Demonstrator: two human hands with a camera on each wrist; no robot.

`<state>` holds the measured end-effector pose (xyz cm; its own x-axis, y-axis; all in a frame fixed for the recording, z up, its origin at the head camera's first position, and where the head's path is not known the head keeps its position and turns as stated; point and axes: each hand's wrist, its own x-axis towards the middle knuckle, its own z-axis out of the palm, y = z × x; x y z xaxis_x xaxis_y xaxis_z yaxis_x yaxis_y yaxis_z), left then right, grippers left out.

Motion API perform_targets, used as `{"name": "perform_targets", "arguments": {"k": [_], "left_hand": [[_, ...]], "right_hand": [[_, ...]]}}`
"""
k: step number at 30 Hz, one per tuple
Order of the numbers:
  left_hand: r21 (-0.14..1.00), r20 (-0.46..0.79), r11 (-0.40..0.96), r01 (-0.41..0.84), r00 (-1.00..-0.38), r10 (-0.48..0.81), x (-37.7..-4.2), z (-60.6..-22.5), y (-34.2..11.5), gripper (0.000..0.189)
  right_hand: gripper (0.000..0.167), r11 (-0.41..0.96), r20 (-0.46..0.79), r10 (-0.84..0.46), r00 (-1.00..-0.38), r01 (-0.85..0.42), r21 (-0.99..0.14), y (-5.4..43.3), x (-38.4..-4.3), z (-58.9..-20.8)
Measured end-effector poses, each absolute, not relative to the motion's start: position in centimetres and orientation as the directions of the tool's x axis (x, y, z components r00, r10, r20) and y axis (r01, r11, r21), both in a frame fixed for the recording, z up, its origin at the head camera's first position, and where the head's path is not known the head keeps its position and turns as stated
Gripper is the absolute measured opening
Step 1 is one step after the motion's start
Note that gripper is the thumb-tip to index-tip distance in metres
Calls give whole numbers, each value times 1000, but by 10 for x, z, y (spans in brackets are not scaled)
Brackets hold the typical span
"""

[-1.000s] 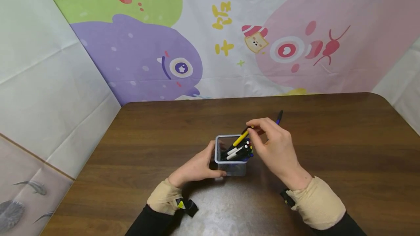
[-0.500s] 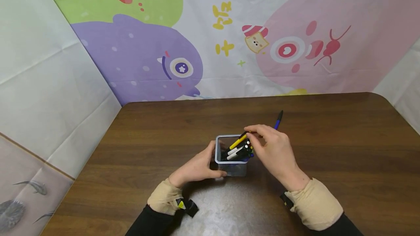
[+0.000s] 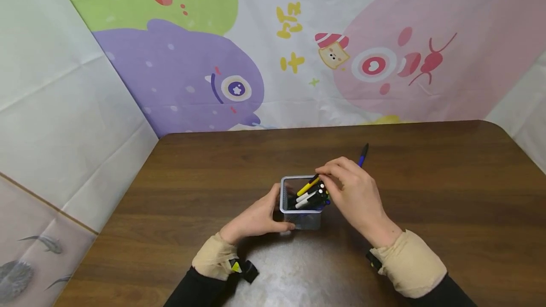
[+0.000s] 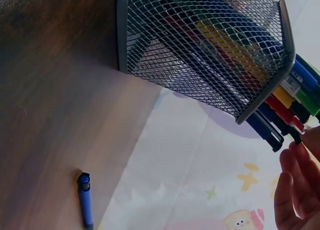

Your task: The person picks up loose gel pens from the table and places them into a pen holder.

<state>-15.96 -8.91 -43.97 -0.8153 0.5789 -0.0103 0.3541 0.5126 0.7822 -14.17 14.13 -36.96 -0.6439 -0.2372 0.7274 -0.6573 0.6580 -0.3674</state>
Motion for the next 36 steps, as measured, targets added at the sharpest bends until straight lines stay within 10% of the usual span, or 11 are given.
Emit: {"name": "perform_targets", "arguments": {"k": [36], "left_hand": [[775, -4, 517, 364, -815, 580, -159, -440, -90, 79]], "right_hand": [[18, 716, 721, -127, -681, -566, -409, 160, -146, -377]]}}
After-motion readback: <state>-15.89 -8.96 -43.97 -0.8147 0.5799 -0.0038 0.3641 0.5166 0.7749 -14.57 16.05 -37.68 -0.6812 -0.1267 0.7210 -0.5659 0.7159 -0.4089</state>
